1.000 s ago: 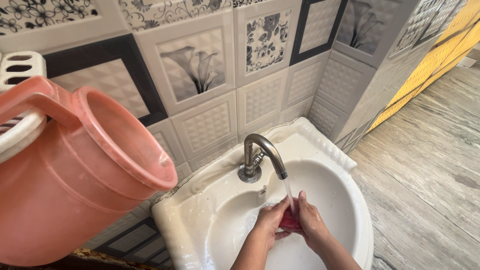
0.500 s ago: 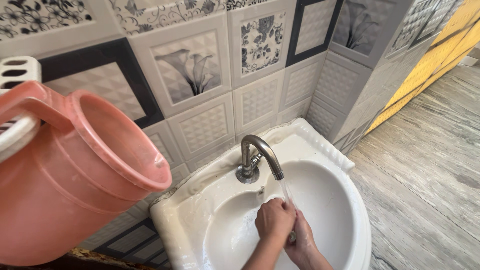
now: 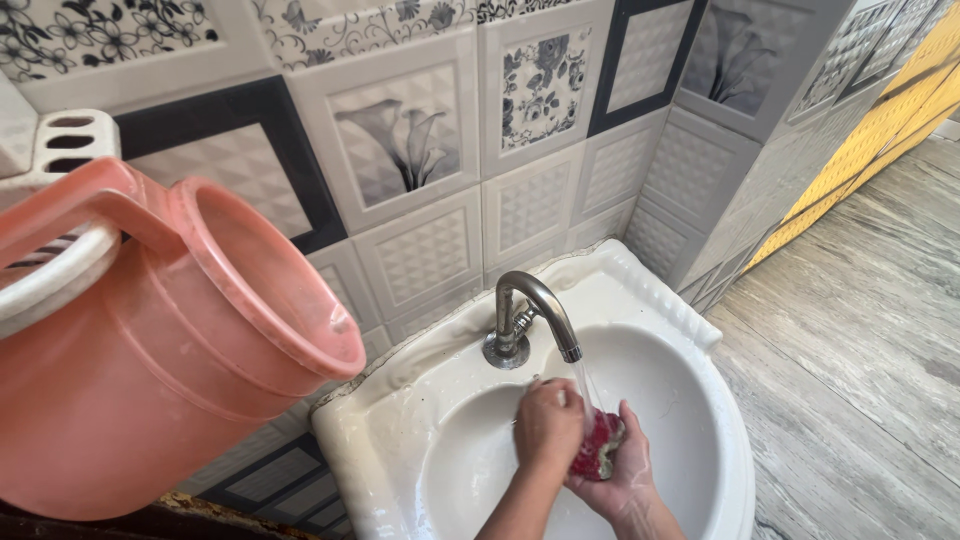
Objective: The person wipes the base and bowl of a pedestal sink with a cloth and rinses it with water.
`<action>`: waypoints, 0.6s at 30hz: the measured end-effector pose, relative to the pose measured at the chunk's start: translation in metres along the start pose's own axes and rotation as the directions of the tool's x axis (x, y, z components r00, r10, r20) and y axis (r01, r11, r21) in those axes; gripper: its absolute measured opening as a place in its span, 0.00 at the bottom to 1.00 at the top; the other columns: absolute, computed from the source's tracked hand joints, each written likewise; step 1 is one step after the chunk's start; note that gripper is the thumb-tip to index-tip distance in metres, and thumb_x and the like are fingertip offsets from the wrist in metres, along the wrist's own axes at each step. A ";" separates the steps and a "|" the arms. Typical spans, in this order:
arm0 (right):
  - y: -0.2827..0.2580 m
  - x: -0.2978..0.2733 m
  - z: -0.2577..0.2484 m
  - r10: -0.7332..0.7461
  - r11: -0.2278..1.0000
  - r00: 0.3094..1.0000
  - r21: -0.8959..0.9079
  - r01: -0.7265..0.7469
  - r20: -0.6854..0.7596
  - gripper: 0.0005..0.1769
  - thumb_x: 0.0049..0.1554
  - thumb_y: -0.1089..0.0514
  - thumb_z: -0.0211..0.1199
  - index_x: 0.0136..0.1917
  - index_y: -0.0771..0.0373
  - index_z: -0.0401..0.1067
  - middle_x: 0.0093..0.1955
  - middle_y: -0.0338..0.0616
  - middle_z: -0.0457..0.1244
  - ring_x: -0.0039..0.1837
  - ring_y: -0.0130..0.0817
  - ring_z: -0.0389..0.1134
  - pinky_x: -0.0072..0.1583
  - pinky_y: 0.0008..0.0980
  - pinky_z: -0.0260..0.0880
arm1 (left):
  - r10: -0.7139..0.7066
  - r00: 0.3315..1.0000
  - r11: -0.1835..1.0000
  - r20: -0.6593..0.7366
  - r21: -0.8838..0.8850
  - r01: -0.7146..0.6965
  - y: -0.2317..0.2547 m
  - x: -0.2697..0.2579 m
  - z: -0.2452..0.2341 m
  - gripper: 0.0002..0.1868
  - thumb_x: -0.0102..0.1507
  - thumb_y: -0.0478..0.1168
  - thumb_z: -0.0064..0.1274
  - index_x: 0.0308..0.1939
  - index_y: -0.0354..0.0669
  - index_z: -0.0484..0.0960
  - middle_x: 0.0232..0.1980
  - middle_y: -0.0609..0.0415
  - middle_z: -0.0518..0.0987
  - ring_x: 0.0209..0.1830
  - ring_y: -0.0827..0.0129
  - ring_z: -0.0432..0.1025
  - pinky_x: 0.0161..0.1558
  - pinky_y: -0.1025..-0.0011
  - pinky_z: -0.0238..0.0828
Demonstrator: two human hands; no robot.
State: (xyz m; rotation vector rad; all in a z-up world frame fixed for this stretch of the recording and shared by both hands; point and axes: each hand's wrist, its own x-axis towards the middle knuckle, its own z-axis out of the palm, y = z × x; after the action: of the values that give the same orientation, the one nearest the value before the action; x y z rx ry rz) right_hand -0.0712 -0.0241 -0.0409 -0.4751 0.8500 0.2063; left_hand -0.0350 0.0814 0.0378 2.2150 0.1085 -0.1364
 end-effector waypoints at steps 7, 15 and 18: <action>-0.008 0.043 0.073 0.030 0.999 0.977 0.029 -0.037 0.213 0.12 0.63 0.54 0.50 0.45 0.62 0.70 0.49 0.55 0.67 0.57 0.49 0.69 0.63 0.55 0.72 | -0.153 0.939 0.988 -0.309 -0.067 0.139 -0.043 0.005 -0.040 0.19 0.65 0.46 0.43 0.54 0.49 0.83 0.54 0.48 0.78 0.54 0.51 0.74 0.55 0.55 0.71; -0.006 -0.017 0.077 -0.009 0.998 0.999 -0.061 0.011 0.036 0.10 0.64 0.63 0.47 0.52 0.64 0.71 0.52 0.56 0.68 0.50 0.41 0.70 0.55 0.38 0.75 | 0.040 0.928 0.997 -0.370 0.076 -0.013 -0.074 0.006 -0.055 0.17 0.65 0.39 0.44 0.54 0.44 0.84 0.53 0.52 0.80 0.54 0.56 0.75 0.53 0.58 0.74; -0.006 -0.013 0.050 -0.007 0.997 1.000 -0.076 0.007 -0.005 0.16 0.63 0.52 0.49 0.51 0.64 0.71 0.47 0.52 0.68 0.41 0.33 0.65 0.43 0.28 0.70 | 0.138 0.919 0.987 -0.370 0.122 -0.099 -0.080 0.006 -0.055 0.17 0.63 0.37 0.45 0.52 0.43 0.84 0.51 0.52 0.81 0.53 0.56 0.75 0.51 0.59 0.74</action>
State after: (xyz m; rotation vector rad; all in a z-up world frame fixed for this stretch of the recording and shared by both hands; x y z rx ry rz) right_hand -0.0438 -0.0052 -0.0009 -0.5495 0.8478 0.2317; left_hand -0.0355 0.1731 0.0069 2.3183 0.1809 0.3632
